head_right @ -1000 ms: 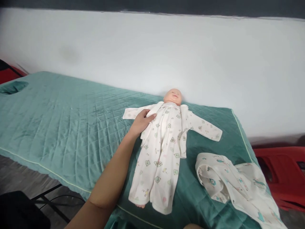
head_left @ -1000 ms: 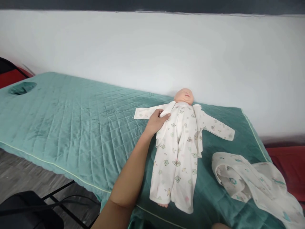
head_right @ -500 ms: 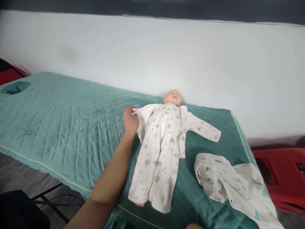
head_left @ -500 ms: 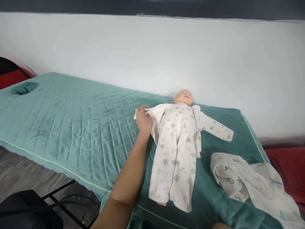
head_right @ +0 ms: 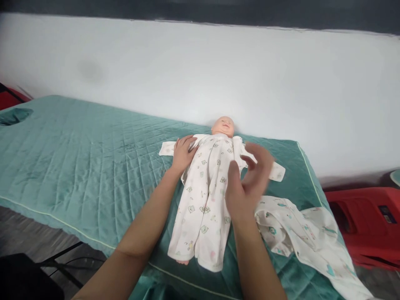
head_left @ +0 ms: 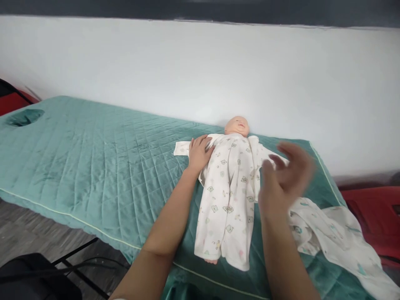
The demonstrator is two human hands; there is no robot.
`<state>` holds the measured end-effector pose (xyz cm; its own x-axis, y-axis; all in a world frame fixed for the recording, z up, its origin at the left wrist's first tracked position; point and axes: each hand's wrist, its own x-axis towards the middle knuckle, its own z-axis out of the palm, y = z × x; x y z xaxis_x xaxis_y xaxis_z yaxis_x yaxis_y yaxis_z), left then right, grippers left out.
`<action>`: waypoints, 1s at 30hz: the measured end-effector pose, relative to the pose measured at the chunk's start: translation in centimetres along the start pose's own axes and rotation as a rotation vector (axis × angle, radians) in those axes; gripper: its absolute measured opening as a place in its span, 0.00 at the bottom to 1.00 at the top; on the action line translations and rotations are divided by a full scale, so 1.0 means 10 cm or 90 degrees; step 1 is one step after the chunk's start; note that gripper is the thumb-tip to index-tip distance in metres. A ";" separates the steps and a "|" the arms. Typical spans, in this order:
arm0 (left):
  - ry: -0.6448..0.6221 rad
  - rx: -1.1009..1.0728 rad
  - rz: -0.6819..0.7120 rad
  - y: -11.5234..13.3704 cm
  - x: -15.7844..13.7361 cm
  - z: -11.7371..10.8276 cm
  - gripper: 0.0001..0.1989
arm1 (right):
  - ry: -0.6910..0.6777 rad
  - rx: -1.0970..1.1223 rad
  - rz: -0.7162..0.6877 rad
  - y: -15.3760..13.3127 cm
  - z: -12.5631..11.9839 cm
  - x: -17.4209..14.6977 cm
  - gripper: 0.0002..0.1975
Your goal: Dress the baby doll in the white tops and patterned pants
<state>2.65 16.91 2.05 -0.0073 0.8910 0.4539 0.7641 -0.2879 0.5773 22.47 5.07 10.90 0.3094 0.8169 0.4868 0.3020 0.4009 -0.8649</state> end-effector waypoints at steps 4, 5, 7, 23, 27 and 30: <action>-0.001 0.052 0.019 -0.03 0.02 0.01 0.18 | -0.044 -0.120 0.042 0.59 0.02 0.22 0.23; -0.003 0.061 0.026 -0.04 0.03 0.01 0.19 | -0.043 -0.124 0.085 0.73 0.02 0.28 0.22; -0.006 0.068 0.033 -0.06 0.05 0.00 0.18 | -0.043 -0.119 0.160 0.94 0.01 0.36 0.20; 0.034 0.056 -0.058 -0.46 0.15 -0.09 0.19 | 0.062 -0.474 0.176 1.43 -0.49 0.76 0.12; 0.011 0.091 -0.065 -0.50 0.14 -0.12 0.19 | 0.058 -0.600 0.099 1.41 -0.55 0.73 0.16; 0.012 0.100 -0.042 -0.48 0.13 -0.12 0.19 | -0.045 -0.618 -0.099 1.29 -0.34 0.66 0.23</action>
<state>-1.77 18.99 0.70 -0.0712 0.8992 0.4317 0.8532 -0.1692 0.4933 31.48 14.22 3.39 0.1587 0.8195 0.5506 0.9538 0.0168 -0.2998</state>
